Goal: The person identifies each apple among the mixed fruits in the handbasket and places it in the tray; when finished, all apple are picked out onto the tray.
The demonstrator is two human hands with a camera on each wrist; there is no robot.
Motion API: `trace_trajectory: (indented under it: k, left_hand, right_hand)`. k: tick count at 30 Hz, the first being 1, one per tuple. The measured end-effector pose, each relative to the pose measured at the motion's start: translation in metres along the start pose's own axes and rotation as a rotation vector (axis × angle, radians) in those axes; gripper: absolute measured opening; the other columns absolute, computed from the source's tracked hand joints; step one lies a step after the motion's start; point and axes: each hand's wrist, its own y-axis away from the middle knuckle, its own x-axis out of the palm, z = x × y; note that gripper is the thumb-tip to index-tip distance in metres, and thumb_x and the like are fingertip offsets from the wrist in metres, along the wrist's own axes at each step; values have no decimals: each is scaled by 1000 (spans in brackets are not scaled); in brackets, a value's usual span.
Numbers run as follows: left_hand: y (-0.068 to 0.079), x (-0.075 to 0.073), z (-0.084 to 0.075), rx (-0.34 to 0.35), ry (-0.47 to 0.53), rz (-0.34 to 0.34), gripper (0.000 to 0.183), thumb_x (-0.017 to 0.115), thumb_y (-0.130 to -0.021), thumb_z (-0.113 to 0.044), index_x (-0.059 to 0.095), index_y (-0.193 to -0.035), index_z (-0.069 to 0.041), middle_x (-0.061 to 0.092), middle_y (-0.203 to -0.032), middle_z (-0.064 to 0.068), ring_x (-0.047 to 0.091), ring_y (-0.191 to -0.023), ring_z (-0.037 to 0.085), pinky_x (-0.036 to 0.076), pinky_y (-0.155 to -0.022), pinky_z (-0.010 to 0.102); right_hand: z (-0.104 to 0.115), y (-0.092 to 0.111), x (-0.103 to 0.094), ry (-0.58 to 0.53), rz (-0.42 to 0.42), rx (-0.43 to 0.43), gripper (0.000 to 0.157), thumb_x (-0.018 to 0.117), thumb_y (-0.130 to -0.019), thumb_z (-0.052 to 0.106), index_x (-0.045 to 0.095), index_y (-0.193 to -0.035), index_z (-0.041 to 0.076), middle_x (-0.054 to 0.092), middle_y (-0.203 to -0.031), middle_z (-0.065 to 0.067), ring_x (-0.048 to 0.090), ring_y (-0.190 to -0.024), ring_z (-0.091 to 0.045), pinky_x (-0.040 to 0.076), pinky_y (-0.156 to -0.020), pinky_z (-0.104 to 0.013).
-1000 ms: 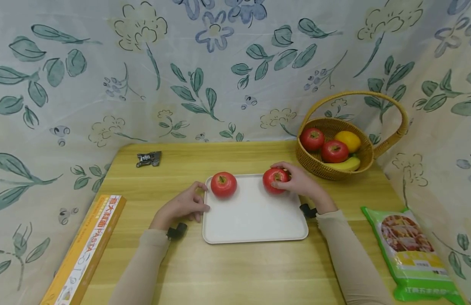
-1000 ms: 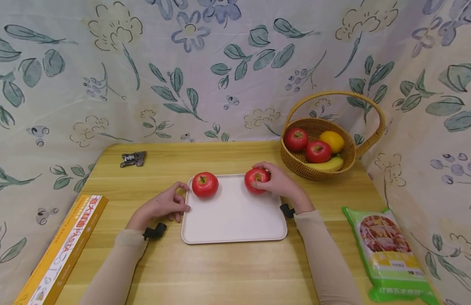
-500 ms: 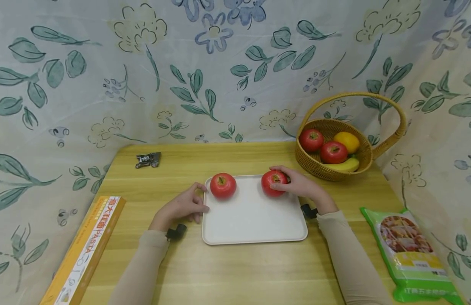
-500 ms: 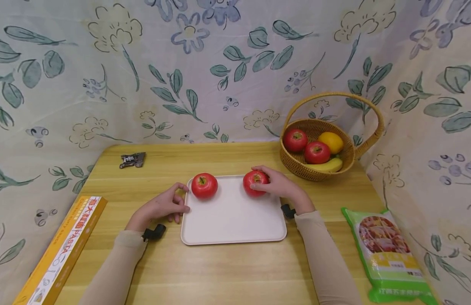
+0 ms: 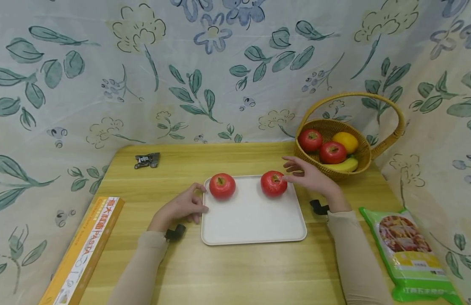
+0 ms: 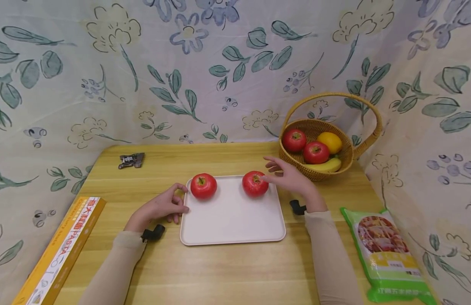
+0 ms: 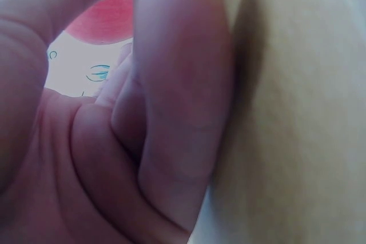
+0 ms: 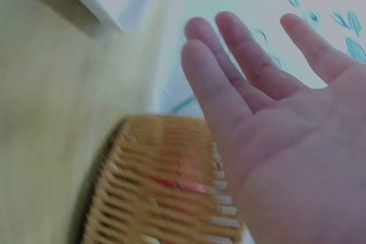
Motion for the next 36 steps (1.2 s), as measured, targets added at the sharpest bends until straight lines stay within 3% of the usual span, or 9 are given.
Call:
trace_trajectory:
  k: [4,13,18,24,29,36]
  left_hand:
    - [1,0,0,4,5,-4,69,82,-93,-24,37,-145,-14,71,-84,11,67,-59,20,54,-56,29]
    - [0,1,1,8,1,-1,67,81,-93,-23,38,-144,-15,72,-84,10,68,-59,21,55,-56,29]
    - [0,2,1,6,0,-4,66,81,-94,-23,39,-143,-16,72,-84,11,68,-59,20,55,-56,29]
    - [1,2,1,4,6,-7,66,82,-93,-23,39,-143,-16,72,-84,10,68,-59,20,54,-56,28]
    - [1,2,1,16,2,4,67,81,-94,-24,38,-144,-15,72,-84,9,69,-60,19,54,-56,28]
    - [1,1,1,13,-1,0,65,81,-94,-23,38,-143,-15,71,-84,10,68,-59,20,53,-55,28]
  right_hand:
    - [-2,8,-16,22,-109,1,71,71,-103,34,37,-163,18,52,-156,-22,48,-147,-43,37,-122,-65]
    - [-5,23,-46,-13,-461,28,78,76,-100,35,36,-164,17,48,-160,-23,41,-150,-44,30,-126,-65]
    - [-17,24,-58,-26,-548,120,91,78,-95,45,27,-168,23,38,-170,-18,35,-155,-45,30,-124,-69]
    - [-37,15,-66,-24,-655,188,98,80,-92,49,25,-169,24,26,-175,-15,28,-159,-41,28,-127,-65]
    - [-52,9,-76,15,-689,218,100,80,-92,50,24,-169,21,22,-175,-18,23,-161,-42,25,-128,-67]
    - [-66,4,-92,44,-584,240,101,76,-95,50,17,-170,15,14,-176,-26,19,-160,-53,24,-125,-72]
